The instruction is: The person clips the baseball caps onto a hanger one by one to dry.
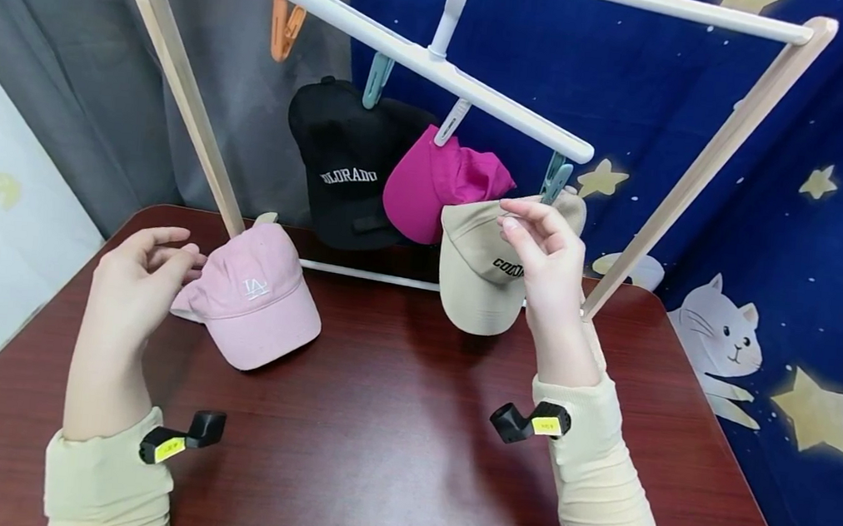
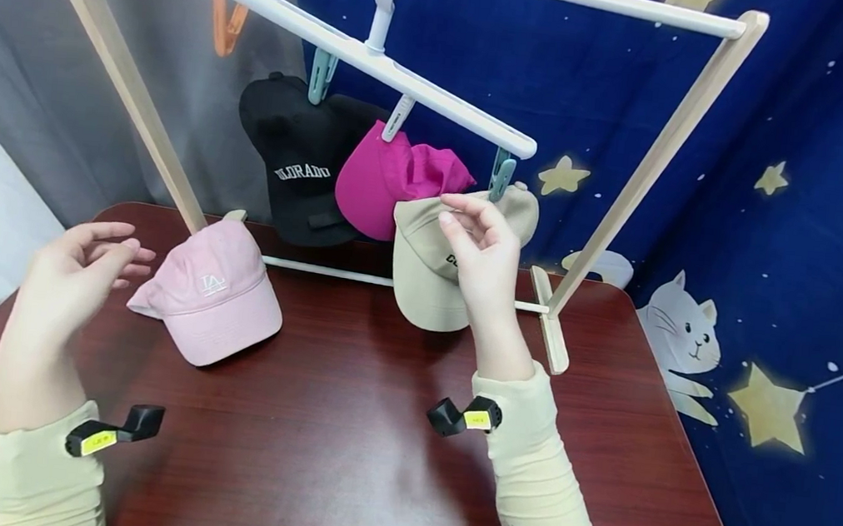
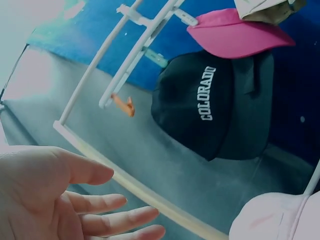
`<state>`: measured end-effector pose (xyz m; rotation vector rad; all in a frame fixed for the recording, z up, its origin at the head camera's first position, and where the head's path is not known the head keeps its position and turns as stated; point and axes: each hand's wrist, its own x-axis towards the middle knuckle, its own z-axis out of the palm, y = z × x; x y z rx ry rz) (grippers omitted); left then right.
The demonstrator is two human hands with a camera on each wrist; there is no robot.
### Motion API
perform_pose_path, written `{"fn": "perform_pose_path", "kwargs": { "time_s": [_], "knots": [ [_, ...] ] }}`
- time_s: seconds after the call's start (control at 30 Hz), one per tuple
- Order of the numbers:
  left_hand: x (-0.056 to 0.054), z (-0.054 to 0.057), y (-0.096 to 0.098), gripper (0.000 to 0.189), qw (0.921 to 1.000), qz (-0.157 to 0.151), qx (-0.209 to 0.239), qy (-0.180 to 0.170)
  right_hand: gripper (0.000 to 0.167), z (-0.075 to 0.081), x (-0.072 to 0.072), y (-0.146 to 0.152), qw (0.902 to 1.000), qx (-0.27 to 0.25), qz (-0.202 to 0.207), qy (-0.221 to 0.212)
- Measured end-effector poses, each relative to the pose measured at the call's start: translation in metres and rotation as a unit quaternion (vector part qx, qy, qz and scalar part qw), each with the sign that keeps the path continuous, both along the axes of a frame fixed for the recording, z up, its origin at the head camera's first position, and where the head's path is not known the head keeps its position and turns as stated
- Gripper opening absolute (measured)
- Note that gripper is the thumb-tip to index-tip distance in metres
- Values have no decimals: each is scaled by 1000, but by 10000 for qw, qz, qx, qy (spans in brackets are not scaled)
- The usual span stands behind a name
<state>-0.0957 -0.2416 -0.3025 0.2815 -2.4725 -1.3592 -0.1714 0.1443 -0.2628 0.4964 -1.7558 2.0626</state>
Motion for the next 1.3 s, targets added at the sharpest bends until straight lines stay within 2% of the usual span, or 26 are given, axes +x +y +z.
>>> {"fn": "perform_pose_path", "kwargs": {
  "time_s": [0.13,0.27,0.57,0.83,1.07,1.3],
  "knots": [
    [1,-1,-7,44,9997,81,214,-77,19,-9,1,-7,9997,-138,143,-117],
    [3,0,-14,43,9995,110,295,-62,19,-18,2,-15,9992,-196,226,-266],
    [2,-3,-27,44,9985,153,436,-290,18,-36,3,-33,9963,-368,627,-449],
    [2,-7,-36,21,9947,188,991,-216,17,-50,4,-48,9947,-346,779,-576],
    [1,-10,-40,31,9931,249,1080,-386,19,-65,4,-56,9905,-431,855,-990],
    [-2,-15,-44,32,9911,309,1182,-531,17,-81,4,-69,9845,-482,934,-1401]
  ]
}}
